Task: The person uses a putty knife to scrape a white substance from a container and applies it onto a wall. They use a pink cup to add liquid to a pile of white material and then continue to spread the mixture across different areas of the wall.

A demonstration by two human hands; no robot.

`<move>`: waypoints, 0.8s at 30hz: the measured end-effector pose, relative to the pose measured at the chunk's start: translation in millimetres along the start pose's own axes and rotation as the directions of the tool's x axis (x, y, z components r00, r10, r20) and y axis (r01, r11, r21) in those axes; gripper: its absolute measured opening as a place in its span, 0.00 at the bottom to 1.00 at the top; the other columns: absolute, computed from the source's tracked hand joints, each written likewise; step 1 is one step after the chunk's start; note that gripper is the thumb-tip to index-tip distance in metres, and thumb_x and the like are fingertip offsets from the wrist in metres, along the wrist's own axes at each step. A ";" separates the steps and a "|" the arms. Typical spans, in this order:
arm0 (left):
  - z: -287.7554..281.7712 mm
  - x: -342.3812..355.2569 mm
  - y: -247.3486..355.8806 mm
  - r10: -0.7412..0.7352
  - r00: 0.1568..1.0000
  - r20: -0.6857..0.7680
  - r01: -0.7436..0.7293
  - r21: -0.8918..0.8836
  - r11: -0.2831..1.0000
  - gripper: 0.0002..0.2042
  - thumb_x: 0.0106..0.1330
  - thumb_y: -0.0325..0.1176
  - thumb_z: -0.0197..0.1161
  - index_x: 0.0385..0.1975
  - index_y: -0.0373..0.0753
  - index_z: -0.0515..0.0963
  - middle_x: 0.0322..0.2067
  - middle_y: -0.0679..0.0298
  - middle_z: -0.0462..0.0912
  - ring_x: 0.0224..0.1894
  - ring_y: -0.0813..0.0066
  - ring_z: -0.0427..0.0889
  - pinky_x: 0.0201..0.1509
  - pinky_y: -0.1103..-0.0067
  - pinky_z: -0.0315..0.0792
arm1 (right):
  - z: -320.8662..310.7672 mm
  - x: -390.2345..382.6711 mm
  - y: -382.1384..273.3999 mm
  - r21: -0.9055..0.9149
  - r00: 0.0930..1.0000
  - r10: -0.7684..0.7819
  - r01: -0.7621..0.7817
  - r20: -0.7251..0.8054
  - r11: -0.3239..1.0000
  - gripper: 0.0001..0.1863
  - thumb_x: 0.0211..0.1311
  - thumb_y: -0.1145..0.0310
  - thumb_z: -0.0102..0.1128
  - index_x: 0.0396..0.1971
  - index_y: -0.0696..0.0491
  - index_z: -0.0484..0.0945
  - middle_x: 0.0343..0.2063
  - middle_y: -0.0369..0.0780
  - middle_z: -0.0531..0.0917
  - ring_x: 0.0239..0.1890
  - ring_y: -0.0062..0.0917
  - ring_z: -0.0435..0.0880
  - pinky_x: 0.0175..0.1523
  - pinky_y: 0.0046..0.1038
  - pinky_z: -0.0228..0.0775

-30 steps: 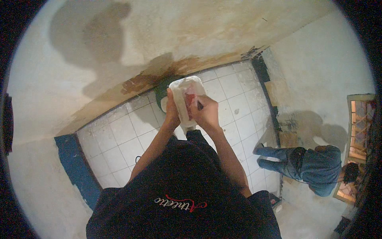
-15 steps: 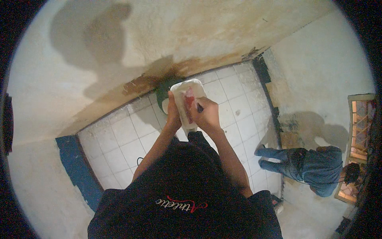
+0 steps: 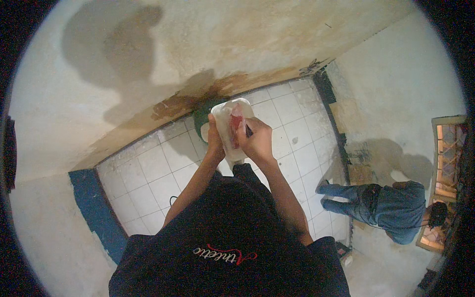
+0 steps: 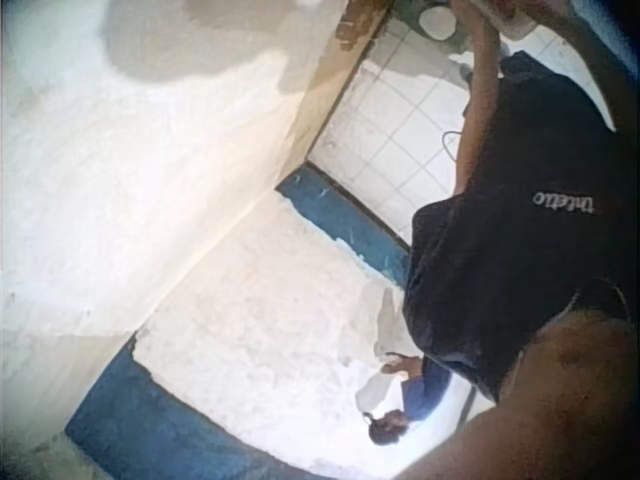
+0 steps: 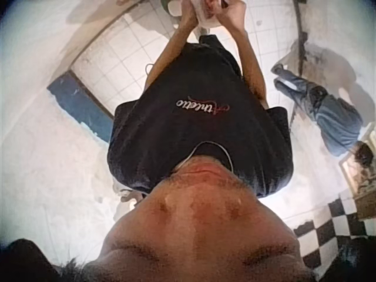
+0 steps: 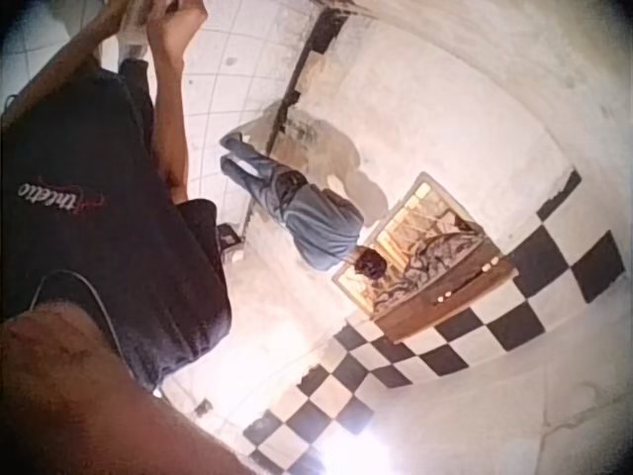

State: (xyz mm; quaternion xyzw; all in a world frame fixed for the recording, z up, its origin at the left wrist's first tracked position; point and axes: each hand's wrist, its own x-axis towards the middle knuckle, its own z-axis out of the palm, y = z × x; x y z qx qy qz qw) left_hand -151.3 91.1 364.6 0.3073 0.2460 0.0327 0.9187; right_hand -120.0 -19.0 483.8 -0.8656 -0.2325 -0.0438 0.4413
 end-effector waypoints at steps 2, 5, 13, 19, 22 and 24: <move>2.9 -2.2 2.3 -0.006 1.000 -0.003 0.006 0.014 1.000 0.40 0.68 0.68 0.35 0.57 0.34 0.69 0.46 0.57 0.79 0.46 0.68 0.80 0.51 0.72 0.75 | 5.8 -2.3 2.6 -0.006 0.999 -0.006 0.006 0.032 1.000 0.07 0.56 0.75 0.60 0.21 0.62 0.76 0.17 0.44 0.76 0.17 0.26 0.72 0.24 0.28 0.64; 4.9 -3.9 6.1 -0.007 1.000 -0.022 0.008 0.040 0.999 0.39 0.69 0.68 0.35 0.57 0.34 0.69 0.46 0.57 0.79 0.47 0.68 0.80 0.51 0.72 0.75 | 1.3 -2.0 0.8 0.017 0.999 0.020 -0.021 0.039 1.000 0.07 0.56 0.75 0.60 0.21 0.62 0.76 0.17 0.45 0.76 0.17 0.28 0.73 0.24 0.29 0.64; 5.6 -3.7 3.6 -0.013 1.000 0.010 0.013 0.002 1.000 0.39 0.69 0.68 0.33 0.57 0.34 0.70 0.45 0.57 0.80 0.45 0.68 0.80 0.49 0.73 0.76 | 1.0 -3.9 1.1 0.010 1.000 0.003 -0.004 0.021 1.000 0.07 0.55 0.74 0.61 0.23 0.62 0.77 0.19 0.47 0.77 0.18 0.32 0.75 0.25 0.30 0.66; -3.5 -1.3 0.0 -0.025 0.999 0.047 0.022 0.045 0.999 0.42 0.66 0.72 0.32 0.61 0.39 0.67 0.53 0.57 0.76 0.55 0.63 0.76 0.59 0.69 0.71 | 2.6 -5.3 -6.7 -0.001 0.998 -0.028 0.028 0.052 1.000 0.05 0.54 0.76 0.60 0.23 0.61 0.76 0.19 0.47 0.77 0.19 0.34 0.76 0.26 0.31 0.66; -5.0 -0.4 -2.5 -0.002 1.000 0.008 0.002 0.013 1.000 0.41 0.67 0.70 0.32 0.58 0.36 0.69 0.47 0.57 0.79 0.47 0.67 0.79 0.51 0.72 0.75 | 8.3 -6.6 -5.1 -0.001 0.991 -0.103 0.104 0.082 0.995 0.04 0.54 0.76 0.60 0.23 0.61 0.77 0.20 0.47 0.78 0.19 0.35 0.76 0.26 0.31 0.67; -2.2 -0.6 -3.1 0.034 0.999 0.008 -0.034 -0.002 0.999 0.40 0.68 0.69 0.33 0.56 0.35 0.70 0.44 0.57 0.80 0.45 0.68 0.80 0.48 0.73 0.76 | -0.7 -4.6 -11.4 -0.036 0.993 -0.021 0.025 0.112 0.999 0.05 0.54 0.76 0.60 0.23 0.61 0.76 0.21 0.48 0.78 0.20 0.37 0.76 0.27 0.33 0.68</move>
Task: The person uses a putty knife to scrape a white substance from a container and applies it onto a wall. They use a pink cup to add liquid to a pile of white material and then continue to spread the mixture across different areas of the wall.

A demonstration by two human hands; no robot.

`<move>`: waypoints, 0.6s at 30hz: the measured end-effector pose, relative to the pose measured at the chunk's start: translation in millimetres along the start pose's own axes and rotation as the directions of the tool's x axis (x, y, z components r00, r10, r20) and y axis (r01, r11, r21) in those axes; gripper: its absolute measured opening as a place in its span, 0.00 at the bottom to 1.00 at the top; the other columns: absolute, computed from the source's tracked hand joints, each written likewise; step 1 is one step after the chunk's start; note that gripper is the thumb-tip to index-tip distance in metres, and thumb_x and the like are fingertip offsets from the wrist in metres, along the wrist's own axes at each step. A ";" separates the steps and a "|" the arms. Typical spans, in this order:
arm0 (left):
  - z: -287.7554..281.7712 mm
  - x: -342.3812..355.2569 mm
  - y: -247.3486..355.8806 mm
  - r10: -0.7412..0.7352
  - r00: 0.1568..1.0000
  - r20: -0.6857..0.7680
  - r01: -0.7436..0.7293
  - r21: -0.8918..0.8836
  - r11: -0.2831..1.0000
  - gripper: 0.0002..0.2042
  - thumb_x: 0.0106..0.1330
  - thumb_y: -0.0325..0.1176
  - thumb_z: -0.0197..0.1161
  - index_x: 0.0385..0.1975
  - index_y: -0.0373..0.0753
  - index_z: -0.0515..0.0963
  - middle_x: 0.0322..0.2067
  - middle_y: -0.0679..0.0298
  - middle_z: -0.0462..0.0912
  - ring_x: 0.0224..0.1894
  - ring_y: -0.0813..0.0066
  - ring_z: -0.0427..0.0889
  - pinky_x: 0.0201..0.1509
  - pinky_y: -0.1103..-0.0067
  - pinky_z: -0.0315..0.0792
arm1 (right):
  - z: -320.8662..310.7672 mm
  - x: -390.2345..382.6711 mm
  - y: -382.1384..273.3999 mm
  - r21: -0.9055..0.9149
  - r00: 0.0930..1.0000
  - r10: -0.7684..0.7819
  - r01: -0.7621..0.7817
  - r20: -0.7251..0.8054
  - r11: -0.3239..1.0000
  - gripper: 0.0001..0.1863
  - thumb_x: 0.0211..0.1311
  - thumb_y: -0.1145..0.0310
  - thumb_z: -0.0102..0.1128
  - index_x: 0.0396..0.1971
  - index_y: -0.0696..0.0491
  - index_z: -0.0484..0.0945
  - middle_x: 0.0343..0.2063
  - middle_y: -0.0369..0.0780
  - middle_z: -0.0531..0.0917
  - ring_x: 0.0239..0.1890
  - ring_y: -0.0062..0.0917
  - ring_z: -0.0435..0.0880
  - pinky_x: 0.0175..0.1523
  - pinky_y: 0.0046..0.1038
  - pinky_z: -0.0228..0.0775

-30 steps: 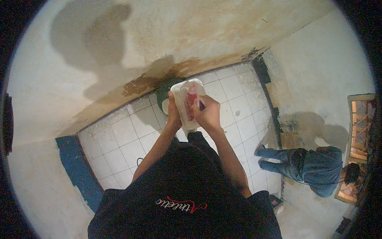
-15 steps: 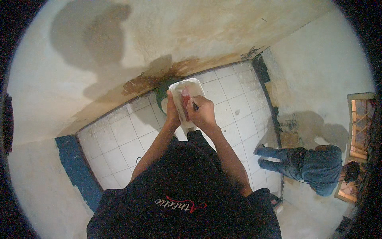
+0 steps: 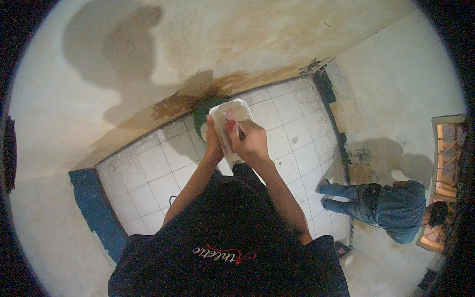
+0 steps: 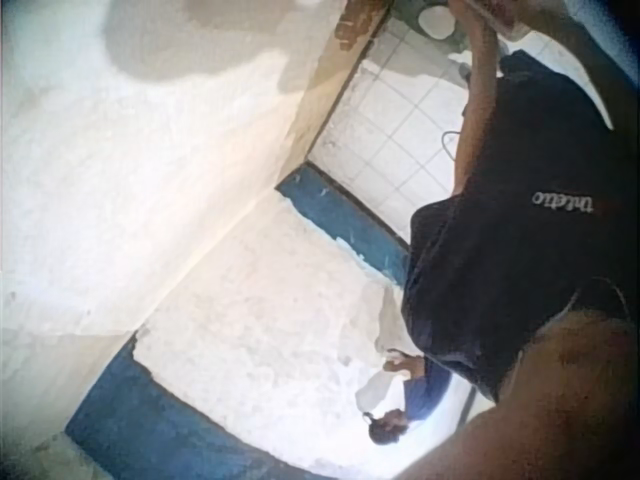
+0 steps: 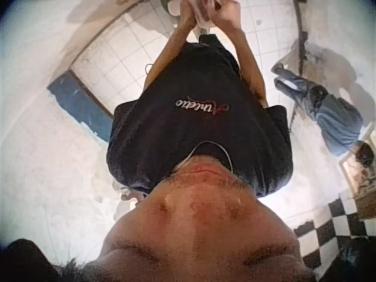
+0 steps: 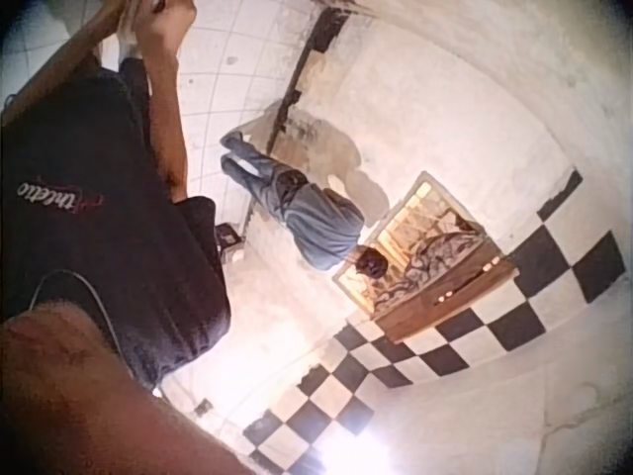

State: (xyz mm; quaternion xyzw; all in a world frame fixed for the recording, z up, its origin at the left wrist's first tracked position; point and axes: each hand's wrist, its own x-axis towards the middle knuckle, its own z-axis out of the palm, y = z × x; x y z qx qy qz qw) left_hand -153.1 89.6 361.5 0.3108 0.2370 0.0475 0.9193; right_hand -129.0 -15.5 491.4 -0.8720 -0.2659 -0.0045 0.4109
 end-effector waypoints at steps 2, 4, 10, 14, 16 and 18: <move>2.4 0.0 -0.1 0.027 0.999 0.016 -0.027 -0.005 1.000 0.40 0.68 0.69 0.33 0.56 0.35 0.70 0.44 0.57 0.80 0.45 0.68 0.80 0.48 0.73 0.76 | 7.9 -0.2 6.8 0.001 0.998 -0.056 0.056 -0.031 0.998 0.05 0.54 0.76 0.60 0.23 0.61 0.76 0.20 0.48 0.78 0.20 0.37 0.76 0.27 0.33 0.68; 4.4 0.8 0.9 -0.020 0.998 -0.061 0.019 -0.024 1.000 0.39 0.69 0.68 0.33 0.56 0.35 0.70 0.45 0.56 0.80 0.45 0.68 0.80 0.49 0.73 0.76 | 9.5 -4.0 13.6 0.035 0.997 -0.072 0.074 -0.030 0.997 0.06 0.55 0.75 0.61 0.22 0.61 0.75 0.19 0.47 0.77 0.20 0.37 0.76 0.27 0.33 0.67; 10.2 -4.1 3.4 -0.051 0.997 -0.058 0.052 0.016 0.999 0.38 0.70 0.66 0.33 0.56 0.33 0.71 0.44 0.57 0.80 0.45 0.69 0.80 0.49 0.74 0.75 | 4.6 -6.5 17.0 0.020 0.996 -0.061 0.063 -0.064 0.998 0.07 0.55 0.75 0.60 0.21 0.61 0.75 0.17 0.46 0.75 0.18 0.33 0.73 0.25 0.31 0.65; -4.7 2.6 -2.3 0.003 0.999 -0.049 -0.003 -0.002 1.000 0.38 0.70 0.66 0.34 0.55 0.33 0.71 0.43 0.58 0.80 0.44 0.70 0.80 0.48 0.74 0.75 | -0.7 -2.4 5.0 0.034 0.993 -0.007 0.011 -0.122 0.999 0.07 0.55 0.75 0.60 0.21 0.61 0.75 0.18 0.46 0.76 0.18 0.33 0.74 0.25 0.31 0.65; -12.5 4.4 -5.3 -0.038 0.999 0.016 0.037 0.053 0.998 0.38 0.70 0.66 0.33 0.56 0.34 0.70 0.45 0.57 0.80 0.44 0.70 0.80 0.48 0.75 0.75 | 8.7 -9.0 10.8 0.037 0.997 -0.017 0.020 -0.080 0.999 0.07 0.55 0.75 0.60 0.21 0.61 0.75 0.18 0.46 0.76 0.18 0.33 0.74 0.25 0.31 0.65; -6.6 0.3 -3.0 -0.011 1.000 -0.001 0.011 0.079 0.997 0.38 0.71 0.66 0.33 0.57 0.35 0.70 0.45 0.57 0.80 0.44 0.71 0.80 0.48 0.75 0.75 | 7.9 -8.2 11.9 0.038 0.999 -0.030 0.031 -0.038 0.999 0.07 0.55 0.75 0.60 0.21 0.61 0.75 0.18 0.46 0.76 0.18 0.33 0.74 0.25 0.31 0.65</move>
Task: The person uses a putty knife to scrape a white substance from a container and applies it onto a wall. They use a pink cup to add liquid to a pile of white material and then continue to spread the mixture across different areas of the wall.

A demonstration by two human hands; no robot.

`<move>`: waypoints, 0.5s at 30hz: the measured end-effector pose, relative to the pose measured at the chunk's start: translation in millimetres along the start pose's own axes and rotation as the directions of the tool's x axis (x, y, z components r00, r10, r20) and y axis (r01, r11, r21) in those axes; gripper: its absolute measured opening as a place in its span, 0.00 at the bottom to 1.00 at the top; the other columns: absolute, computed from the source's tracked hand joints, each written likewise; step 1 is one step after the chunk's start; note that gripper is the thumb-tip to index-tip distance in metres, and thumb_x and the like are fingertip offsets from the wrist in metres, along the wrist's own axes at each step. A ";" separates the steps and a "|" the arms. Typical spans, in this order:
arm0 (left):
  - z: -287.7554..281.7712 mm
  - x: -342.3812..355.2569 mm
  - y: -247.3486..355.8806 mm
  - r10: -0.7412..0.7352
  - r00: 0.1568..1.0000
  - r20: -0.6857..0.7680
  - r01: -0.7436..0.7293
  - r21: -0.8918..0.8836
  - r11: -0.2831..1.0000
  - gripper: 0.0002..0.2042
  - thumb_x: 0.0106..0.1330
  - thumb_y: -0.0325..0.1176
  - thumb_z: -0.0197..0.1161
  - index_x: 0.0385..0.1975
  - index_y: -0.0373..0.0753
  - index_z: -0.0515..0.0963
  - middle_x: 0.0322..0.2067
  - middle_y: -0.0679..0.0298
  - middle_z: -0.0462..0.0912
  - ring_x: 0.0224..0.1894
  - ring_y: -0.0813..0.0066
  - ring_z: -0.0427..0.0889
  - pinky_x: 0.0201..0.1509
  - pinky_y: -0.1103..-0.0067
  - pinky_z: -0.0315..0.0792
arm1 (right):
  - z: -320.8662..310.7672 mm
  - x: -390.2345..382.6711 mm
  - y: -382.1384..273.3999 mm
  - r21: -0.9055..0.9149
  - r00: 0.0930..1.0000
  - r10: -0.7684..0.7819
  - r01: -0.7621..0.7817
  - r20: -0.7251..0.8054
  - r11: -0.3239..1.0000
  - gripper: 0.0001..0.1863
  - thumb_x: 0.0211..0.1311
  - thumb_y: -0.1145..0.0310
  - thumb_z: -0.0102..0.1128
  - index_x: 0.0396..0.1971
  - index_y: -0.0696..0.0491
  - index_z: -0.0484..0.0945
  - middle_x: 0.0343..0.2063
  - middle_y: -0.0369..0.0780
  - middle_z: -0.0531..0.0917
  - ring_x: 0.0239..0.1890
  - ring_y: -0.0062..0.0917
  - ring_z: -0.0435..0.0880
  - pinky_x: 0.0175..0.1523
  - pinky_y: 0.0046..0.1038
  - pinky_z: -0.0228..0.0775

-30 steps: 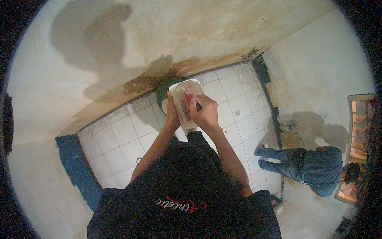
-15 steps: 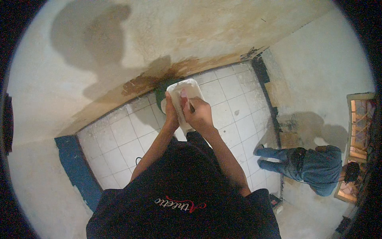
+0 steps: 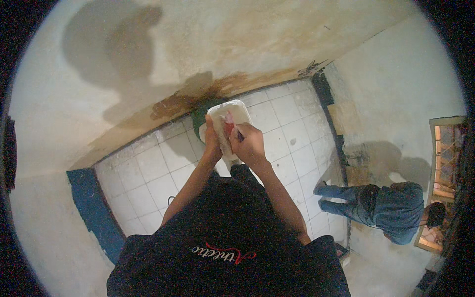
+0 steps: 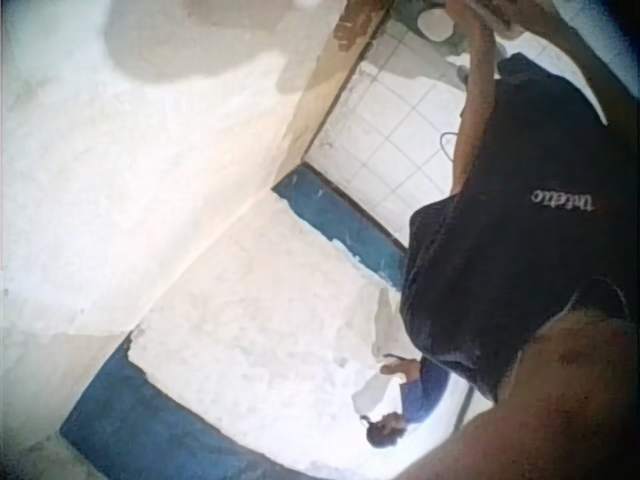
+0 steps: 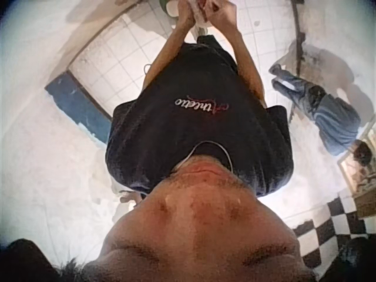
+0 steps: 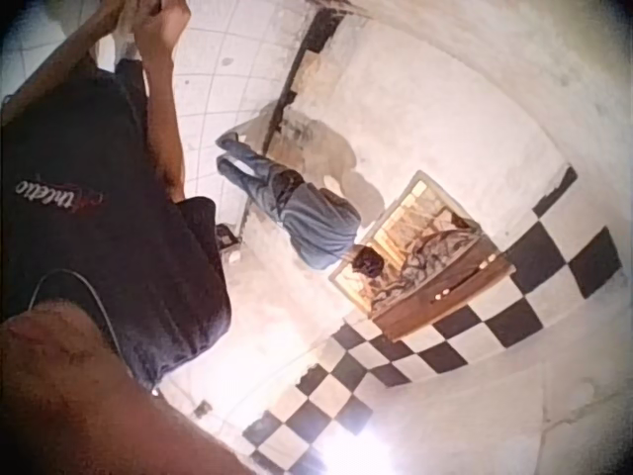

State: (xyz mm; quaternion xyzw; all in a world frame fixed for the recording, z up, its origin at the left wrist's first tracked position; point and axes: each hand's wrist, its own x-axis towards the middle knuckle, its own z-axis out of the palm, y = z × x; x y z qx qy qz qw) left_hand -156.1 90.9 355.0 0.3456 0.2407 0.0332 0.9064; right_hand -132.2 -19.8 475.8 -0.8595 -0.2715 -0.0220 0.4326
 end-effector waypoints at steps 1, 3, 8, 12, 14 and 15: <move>2.9 -2.1 1.3 0.027 0.999 -0.021 -0.027 0.027 0.999 0.37 0.71 0.65 0.33 0.57 0.35 0.70 0.45 0.57 0.80 0.44 0.71 0.80 0.47 0.76 0.75 | -4.3 0.2 -0.1 -0.031 0.998 0.040 -0.042 -0.043 0.999 0.06 0.55 0.76 0.60 0.22 0.61 0.76 0.18 0.46 0.77 0.18 0.34 0.75 0.26 0.31 0.66; 11.6 -6.1 2.7 0.034 0.999 -0.036 -0.034 0.006 0.999 0.37 0.71 0.65 0.32 0.57 0.35 0.70 0.44 0.58 0.80 0.44 0.71 0.80 0.47 0.75 0.75 | -6.8 -1.2 1.5 -0.064 0.992 0.084 -0.090 -0.094 0.994 0.05 0.55 0.76 0.60 0.23 0.61 0.76 0.19 0.46 0.77 0.19 0.36 0.76 0.26 0.32 0.67; 5.6 -2.5 -2.6 0.063 0.996 -0.065 -0.064 -0.015 0.998 0.38 0.68 0.69 0.35 0.58 0.40 0.68 0.50 0.58 0.77 0.52 0.64 0.77 0.56 0.70 0.72 | -2.3 -5.1 -5.3 -0.081 0.992 -0.127 0.126 -0.006 0.989 0.05 0.54 0.77 0.61 0.30 0.61 0.80 0.25 0.47 0.80 0.26 0.39 0.82 0.30 0.32 0.74; 5.9 -2.6 -9.9 0.240 0.968 -0.075 -0.248 -0.124 0.961 0.37 0.68 0.68 0.36 0.61 0.41 0.65 0.53 0.60 0.75 0.55 0.64 0.75 0.59 0.69 0.70 | -8.6 -7.9 -26.6 -0.200 0.990 -0.143 0.140 -0.004 0.970 0.11 0.53 0.76 0.62 0.38 0.60 0.80 0.34 0.47 0.81 0.28 0.40 0.83 0.31 0.35 0.76; 9.9 -3.1 -10.0 0.276 0.958 -0.084 -0.286 -0.146 0.947 0.37 0.68 0.68 0.36 0.61 0.41 0.65 0.54 0.60 0.74 0.55 0.63 0.74 0.61 0.68 0.68 | -8.2 -5.1 -28.5 -0.243 0.992 -0.128 0.123 -0.003 0.962 0.13 0.53 0.74 0.62 0.40 0.58 0.80 0.37 0.48 0.81 0.29 0.41 0.84 0.31 0.38 0.77; 14.6 -4.0 -8.9 0.294 0.950 -0.108 -0.308 -0.154 0.939 0.37 0.68 0.68 0.36 0.61 0.41 0.64 0.55 0.60 0.74 0.56 0.63 0.74 0.61 0.68 0.68 | -5.4 -2.2 -22.9 -0.312 0.984 -0.177 0.168 -0.002 0.935 0.14 0.52 0.74 0.62 0.41 0.58 0.79 0.38 0.48 0.81 0.30 0.41 0.84 0.31 0.38 0.77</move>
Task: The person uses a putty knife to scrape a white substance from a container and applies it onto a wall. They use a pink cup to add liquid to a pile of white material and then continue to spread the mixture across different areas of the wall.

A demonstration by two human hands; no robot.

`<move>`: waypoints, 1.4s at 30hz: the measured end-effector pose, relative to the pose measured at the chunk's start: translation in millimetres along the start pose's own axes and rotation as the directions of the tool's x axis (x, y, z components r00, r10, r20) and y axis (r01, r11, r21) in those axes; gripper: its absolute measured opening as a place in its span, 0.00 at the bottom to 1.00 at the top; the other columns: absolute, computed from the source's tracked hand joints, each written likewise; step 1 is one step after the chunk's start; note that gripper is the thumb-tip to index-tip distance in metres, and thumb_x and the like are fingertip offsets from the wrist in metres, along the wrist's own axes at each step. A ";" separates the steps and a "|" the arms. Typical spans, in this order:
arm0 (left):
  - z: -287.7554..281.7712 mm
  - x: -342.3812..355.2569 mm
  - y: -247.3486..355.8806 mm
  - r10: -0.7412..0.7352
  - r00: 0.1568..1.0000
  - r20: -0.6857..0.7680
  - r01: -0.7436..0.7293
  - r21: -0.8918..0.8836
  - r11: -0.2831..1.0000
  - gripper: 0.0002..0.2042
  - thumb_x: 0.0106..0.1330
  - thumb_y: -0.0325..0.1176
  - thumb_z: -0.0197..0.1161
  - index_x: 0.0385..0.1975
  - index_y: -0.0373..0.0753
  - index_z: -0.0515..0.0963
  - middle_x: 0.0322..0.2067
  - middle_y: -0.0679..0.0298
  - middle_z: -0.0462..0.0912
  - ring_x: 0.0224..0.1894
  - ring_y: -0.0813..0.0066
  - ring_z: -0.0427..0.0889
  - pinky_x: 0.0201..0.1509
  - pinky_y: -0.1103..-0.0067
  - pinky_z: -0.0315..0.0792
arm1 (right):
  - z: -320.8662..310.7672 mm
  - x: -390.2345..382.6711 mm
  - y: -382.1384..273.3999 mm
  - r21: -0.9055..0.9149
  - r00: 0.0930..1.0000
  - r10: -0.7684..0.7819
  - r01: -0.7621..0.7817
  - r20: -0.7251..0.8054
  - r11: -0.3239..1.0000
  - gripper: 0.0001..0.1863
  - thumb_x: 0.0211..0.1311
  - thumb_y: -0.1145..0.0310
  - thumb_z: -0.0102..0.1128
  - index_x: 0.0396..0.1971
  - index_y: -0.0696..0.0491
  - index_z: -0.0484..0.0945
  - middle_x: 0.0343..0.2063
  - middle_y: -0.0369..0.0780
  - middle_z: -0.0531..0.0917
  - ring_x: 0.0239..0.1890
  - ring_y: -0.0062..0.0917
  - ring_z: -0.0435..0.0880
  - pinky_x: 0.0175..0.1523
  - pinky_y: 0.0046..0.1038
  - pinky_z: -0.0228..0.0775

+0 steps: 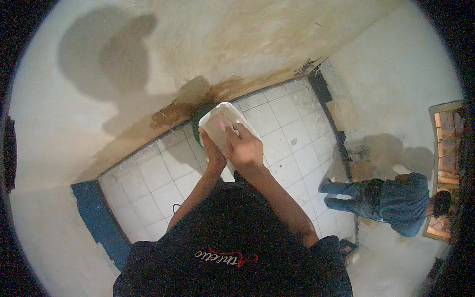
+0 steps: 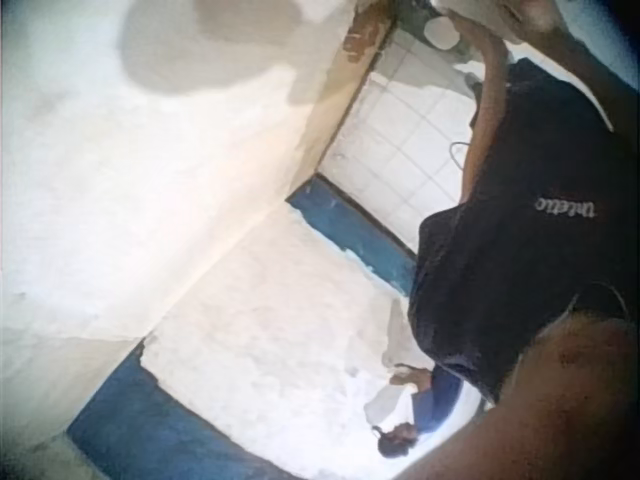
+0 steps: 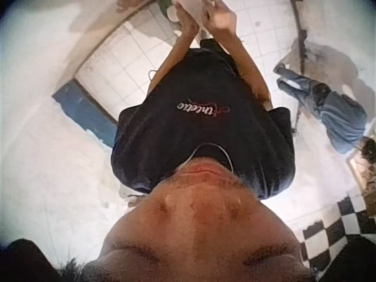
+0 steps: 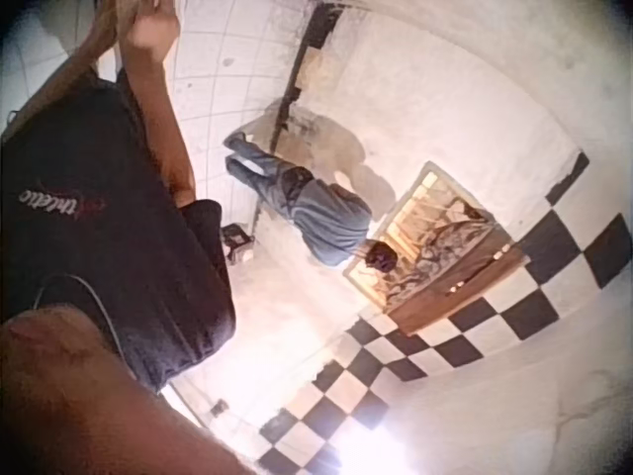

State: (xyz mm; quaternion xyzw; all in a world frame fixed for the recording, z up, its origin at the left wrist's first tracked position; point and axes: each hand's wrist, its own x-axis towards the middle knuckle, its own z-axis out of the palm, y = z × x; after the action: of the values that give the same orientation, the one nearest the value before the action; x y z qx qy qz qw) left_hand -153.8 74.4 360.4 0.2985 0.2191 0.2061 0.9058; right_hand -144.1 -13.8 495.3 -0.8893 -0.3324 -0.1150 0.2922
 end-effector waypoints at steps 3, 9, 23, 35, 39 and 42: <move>6.8 -1.2 -0.2 -0.012 1.000 -0.007 0.012 -0.045 0.999 0.37 0.68 0.68 0.35 0.62 0.41 0.64 0.56 0.60 0.72 0.59 0.63 0.72 0.63 0.67 0.66 | 20.0 -2.0 19.2 -0.106 0.994 -0.104 0.101 -0.023 0.989 0.16 0.51 0.74 0.62 0.42 0.59 0.79 0.38 0.50 0.80 0.32 0.42 0.83 0.31 0.38 0.78; -1.2 -1.5 2.5 -0.059 0.998 -0.022 0.057 -0.063 0.996 0.38 0.68 0.69 0.32 0.63 0.41 0.63 0.58 0.59 0.71 0.61 0.62 0.70 0.64 0.67 0.65 | 17.6 -5.1 13.8 -0.020 0.985 -0.170 0.170 -0.040 0.985 0.15 0.47 0.78 0.63 0.39 0.61 0.80 0.39 0.49 0.81 0.31 0.39 0.84 0.31 0.35 0.78; -10.3 3.6 2.8 -0.025 0.994 -0.106 0.022 -0.033 0.999 0.35 0.71 0.65 0.35 0.57 0.36 0.67 0.51 0.59 0.75 0.52 0.66 0.75 0.57 0.71 0.70 | 34.6 -15.8 9.5 0.028 0.982 -0.182 0.181 0.049 0.983 0.14 0.52 0.74 0.62 0.41 0.60 0.81 0.39 0.48 0.82 0.34 0.38 0.84 0.36 0.33 0.79; -1.0 0.2 11.1 -0.081 0.987 -0.136 0.077 -0.036 0.996 0.37 0.69 0.67 0.37 0.56 0.35 0.69 0.50 0.58 0.77 0.51 0.65 0.77 0.55 0.72 0.71 | 39.3 -11.5 17.4 -0.065 0.969 -0.228 0.234 0.091 0.970 0.15 0.52 0.72 0.60 0.42 0.56 0.79 0.37 0.50 0.81 0.29 0.38 0.85 0.30 0.36 0.78; -3.8 0.9 7.6 -0.033 0.987 -0.157 0.040 0.038 0.999 0.37 0.69 0.67 0.37 0.56 0.35 0.69 0.50 0.57 0.77 0.50 0.65 0.77 0.55 0.72 0.71 | 30.6 -11.5 6.9 0.016 0.976 -0.196 0.196 0.097 0.981 0.14 0.50 0.75 0.62 0.39 0.58 0.81 0.35 0.48 0.81 0.29 0.40 0.83 0.33 0.35 0.78; -6.5 2.0 7.1 -0.060 0.988 -0.144 0.053 -0.050 0.997 0.37 0.68 0.68 0.38 0.57 0.37 0.68 0.51 0.58 0.76 0.51 0.63 0.76 0.56 0.69 0.71 | 23.1 -3.8 15.9 0.091 0.976 -0.191 0.182 0.101 0.979 0.13 0.51 0.76 0.61 0.39 0.58 0.81 0.33 0.48 0.81 0.29 0.40 0.83 0.34 0.34 0.78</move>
State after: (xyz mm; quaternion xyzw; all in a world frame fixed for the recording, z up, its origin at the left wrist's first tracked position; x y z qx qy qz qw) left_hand -157.3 83.5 359.6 0.2552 0.2879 0.2065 0.8996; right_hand -136.3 -11.7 468.3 -0.8465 -0.4343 -0.0792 0.2974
